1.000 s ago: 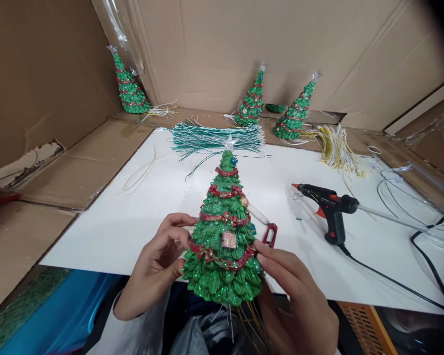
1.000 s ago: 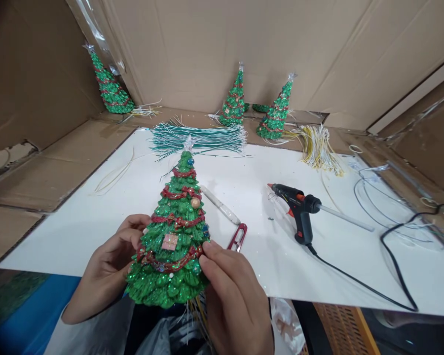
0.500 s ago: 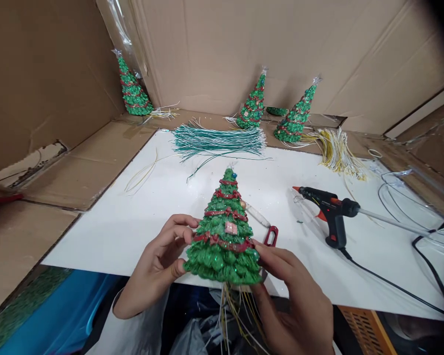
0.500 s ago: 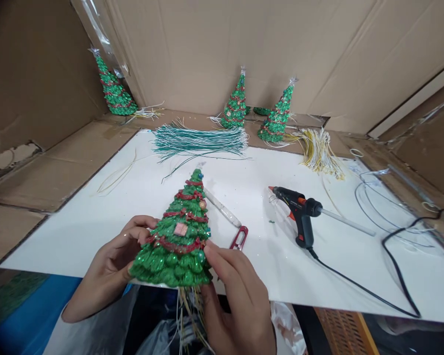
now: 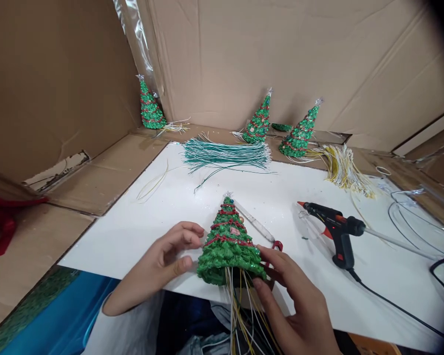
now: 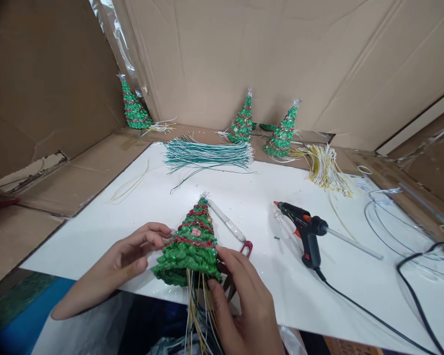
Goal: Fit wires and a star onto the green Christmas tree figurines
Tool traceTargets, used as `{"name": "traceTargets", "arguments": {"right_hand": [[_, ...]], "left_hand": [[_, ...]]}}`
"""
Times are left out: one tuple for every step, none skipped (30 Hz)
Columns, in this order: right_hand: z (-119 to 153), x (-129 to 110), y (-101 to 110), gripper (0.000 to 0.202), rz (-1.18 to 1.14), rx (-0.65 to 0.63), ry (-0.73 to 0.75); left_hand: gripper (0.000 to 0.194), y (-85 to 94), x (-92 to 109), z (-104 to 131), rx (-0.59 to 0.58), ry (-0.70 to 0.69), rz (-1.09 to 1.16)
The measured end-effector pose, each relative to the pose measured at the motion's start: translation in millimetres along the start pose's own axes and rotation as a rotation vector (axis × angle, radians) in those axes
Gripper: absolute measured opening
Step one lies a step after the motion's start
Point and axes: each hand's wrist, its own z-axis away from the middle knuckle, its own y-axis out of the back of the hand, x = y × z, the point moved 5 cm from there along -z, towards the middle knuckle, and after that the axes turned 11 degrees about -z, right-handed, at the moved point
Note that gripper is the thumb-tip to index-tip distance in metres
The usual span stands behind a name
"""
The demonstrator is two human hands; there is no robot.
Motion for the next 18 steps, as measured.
{"name": "traceTargets", "arguments": {"right_hand": [[0.7,0.5,1.3,0.043,-0.008,-0.018,-0.006],[1.7,1.3,3.2,0.044,-0.013,-0.031,-0.014],[2.8,2.4,5.7,0.044,-0.015,-0.039,-0.023],[4.0,3.8,8.7,0.044,-0.017,-0.043,-0.032],[5.1,5.8,11.8,0.044,-0.023,-0.052,-0.045],[6.1,8.4,15.2,0.044,-0.033,-0.058,-0.063],[6.9,11.4,18.8,0.043,-0.047,-0.062,-0.081],[7.7,14.8,22.3,0.041,-0.063,-0.065,-0.104],[8.3,18.3,26.0,0.039,-0.078,-0.063,-0.127],[8.8,21.5,29.9,0.037,-0.085,-0.056,-0.142],[9.3,24.4,33.7,0.035,-0.081,-0.049,-0.154],[9.7,26.9,37.8,0.034,-0.068,-0.039,-0.16],[10.0,28.8,41.8,0.033,-0.052,-0.031,-0.16],[10.1,30.2,45.9,0.031,-0.035,-0.022,-0.155],[10.1,31.1,49.9,0.031,-0.017,-0.019,-0.148],[9.7,31.6,53.7,0.03,0.0,-0.022,-0.138],[8.8,31.3,57.6,0.03,0.02,-0.025,-0.125],[7.3,30.3,61.7,0.029,0.041,-0.028,-0.109]], "left_hand": [[0.038,11.8,3.2,-3.0,0.041,0.029,-0.122],[0.037,26.3,7.2,-7.3,0.104,0.075,-0.282],[0.035,42.9,11.4,-12.7,0.18,0.153,-0.485],[0.033,61.0,15.0,-18.9,0.255,0.276,-0.724],[0.03,77.4,19.5,-26.8,0.313,0.356,-0.824],[0.027,92.4,23.3,-36.2,0.362,0.418,-0.89],[0.024,106.3,25.6,-46.2,0.411,0.479,-0.958],[0.022,118.0,25.7,-56.5,0.442,0.537,-1.013],[0.021,127.7,23.4,-66.4,0.464,0.595,-1.055],[0.02,135.1,18.7,-75.3,0.469,0.65,-1.083],[0.022,140.2,12.1,-82.6,0.461,0.704,-1.098],[0.026,143.3,5.0,-88.6,0.447,0.732,-1.103],[0.028,145.2,-2.1,-92.8,0.438,0.748,-1.1],[0.03,146.3,-8.4,-95.3,0.437,0.75,-1.091],[0.03,147.2,-13.3,-96.2,0.445,0.744,-1.077],[0.03,148.0,-15.9,-96.1,0.463,0.727,-1.059],[0.028,148.8,-15.7,-95.3,0.492,0.702,-1.038],[0.024,149.7,-12.1,-94.0,0.534,0.666,-1.013]]}}
